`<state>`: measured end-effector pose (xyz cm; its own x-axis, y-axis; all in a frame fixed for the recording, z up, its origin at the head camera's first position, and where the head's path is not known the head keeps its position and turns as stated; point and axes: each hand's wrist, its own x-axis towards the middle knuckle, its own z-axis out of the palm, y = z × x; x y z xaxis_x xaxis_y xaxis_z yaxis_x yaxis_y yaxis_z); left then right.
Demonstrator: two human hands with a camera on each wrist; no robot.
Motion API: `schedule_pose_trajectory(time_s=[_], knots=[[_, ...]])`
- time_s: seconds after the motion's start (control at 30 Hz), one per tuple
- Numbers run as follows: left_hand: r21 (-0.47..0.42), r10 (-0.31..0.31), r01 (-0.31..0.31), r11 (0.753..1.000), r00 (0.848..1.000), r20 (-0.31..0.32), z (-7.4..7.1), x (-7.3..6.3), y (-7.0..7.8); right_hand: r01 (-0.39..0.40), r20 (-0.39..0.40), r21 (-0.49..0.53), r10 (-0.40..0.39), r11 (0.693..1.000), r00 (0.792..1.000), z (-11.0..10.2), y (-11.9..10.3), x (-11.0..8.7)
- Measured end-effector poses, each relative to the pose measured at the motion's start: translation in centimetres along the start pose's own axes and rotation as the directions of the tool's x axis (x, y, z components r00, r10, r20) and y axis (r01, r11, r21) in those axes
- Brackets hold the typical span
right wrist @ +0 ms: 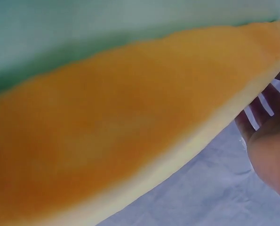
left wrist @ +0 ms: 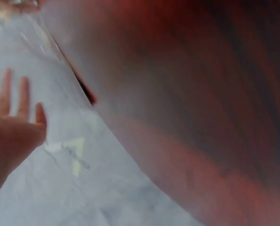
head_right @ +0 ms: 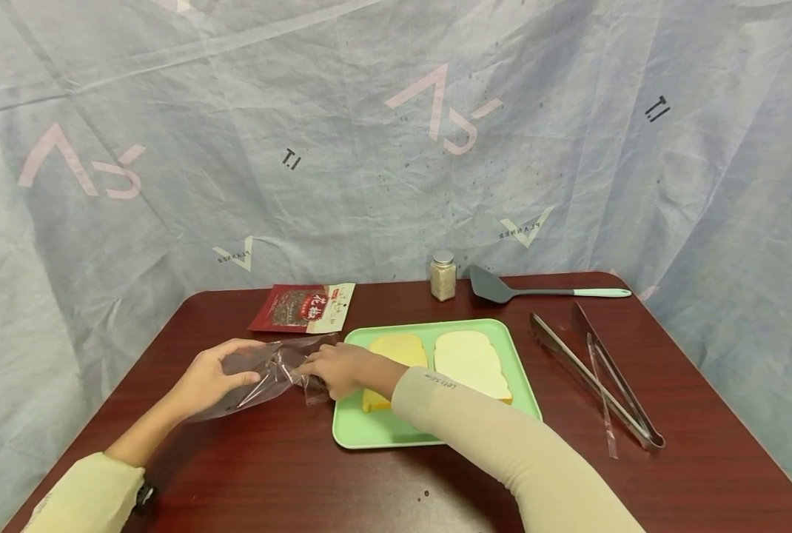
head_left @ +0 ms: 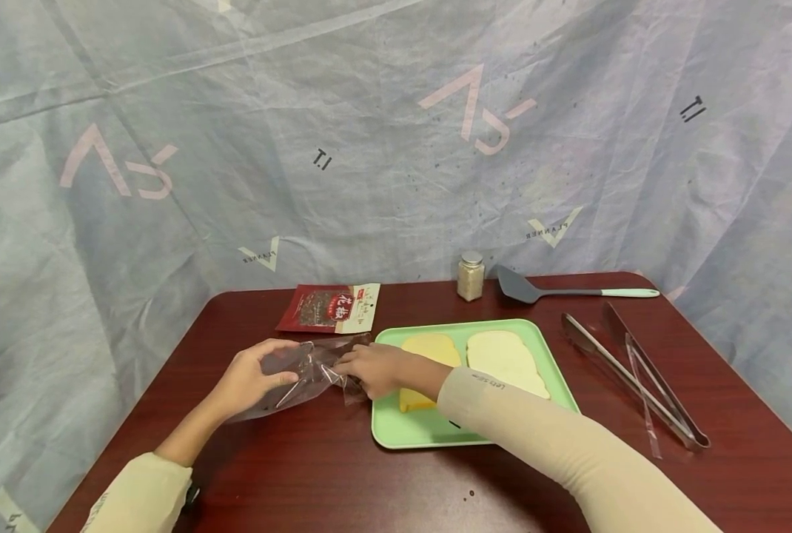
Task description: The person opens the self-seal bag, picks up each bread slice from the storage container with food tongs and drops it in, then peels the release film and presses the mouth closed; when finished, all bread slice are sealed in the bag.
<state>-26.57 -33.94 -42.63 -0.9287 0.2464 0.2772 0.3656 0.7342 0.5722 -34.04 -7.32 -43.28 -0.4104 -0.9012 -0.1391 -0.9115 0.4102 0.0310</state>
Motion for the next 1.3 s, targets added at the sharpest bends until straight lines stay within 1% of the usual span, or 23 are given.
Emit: schedule_pose_trajectory(time_s=[0.1,0.17,0.27,0.37,0.43,0.5,0.6,0.77,0.87,1.0,1.17,1.3], knots=[[0.108,-0.047,0.04,0.993,0.997,0.06,-1.0,-0.3,-1.3,0.008,0.004,0.012,-0.008,1.0,1.0,-0.1,0.1,-0.1],[0.158,-0.061,0.046,0.986,0.994,0.091,-1.6,-0.6,-2.3,0.015,0.005,0.024,-0.015,1.0,1.0,-0.1,0.2,-0.1],[0.203,-0.073,0.046,0.978,0.989,0.126,-2.2,-1.1,-3.5,0.015,0.012,0.037,-0.015,0.999,1.0,0.0,0.3,-0.2],[0.247,-0.063,0.02,0.969,0.983,0.17,-2.5,-1.4,-4.3,0.007,0.022,0.045,-0.008,0.999,1.0,0.0,0.5,-0.4],[0.268,-0.063,0.01,0.963,0.98,0.191,-2.4,-1.4,-4.6,0.002,0.027,0.048,-0.003,0.999,1.0,0.0,0.6,-0.5],[0.279,-0.069,0.012,0.96,0.978,0.196,-2.3,-1.4,-4.8,0.002,0.028,0.05,-0.003,0.999,1.0,0.0,0.7,-0.6],[0.288,-0.069,0.014,0.958,0.981,0.181,-2.0,-1.4,-4.9,0.002,0.024,0.053,-0.003,0.999,1.0,0.0,0.7,-0.7],[0.3,-0.062,0.021,0.954,0.99,0.128,-1.4,-1.5,-5.1,0.001,0.022,0.073,-0.003,0.997,1.0,0.0,0.7,-0.7],[0.275,-0.065,0.039,0.961,0.994,0.085,-1.0,-1.5,-5.0,0.003,0.024,0.081,-0.005,0.997,1.0,0.0,0.8,-0.7],[0.223,-0.058,0.046,0.974,0.997,0.046,-0.3,-1.3,-4.6,-0.001,0.027,0.078,-0.001,0.997,1.0,0.1,0.8,-0.7],[0.199,-0.065,0.056,0.978,0.997,0.036,0.7,-0.9,-4.0,-0.002,0.025,0.082,0.0,0.997,1.0,0.3,0.9,-0.7],[0.172,-0.076,0.069,0.983,0.997,0.033,1.3,-0.9,-4.0,-0.004,0.023,0.084,0.002,0.996,1.0,0.5,1.0,-0.6]])
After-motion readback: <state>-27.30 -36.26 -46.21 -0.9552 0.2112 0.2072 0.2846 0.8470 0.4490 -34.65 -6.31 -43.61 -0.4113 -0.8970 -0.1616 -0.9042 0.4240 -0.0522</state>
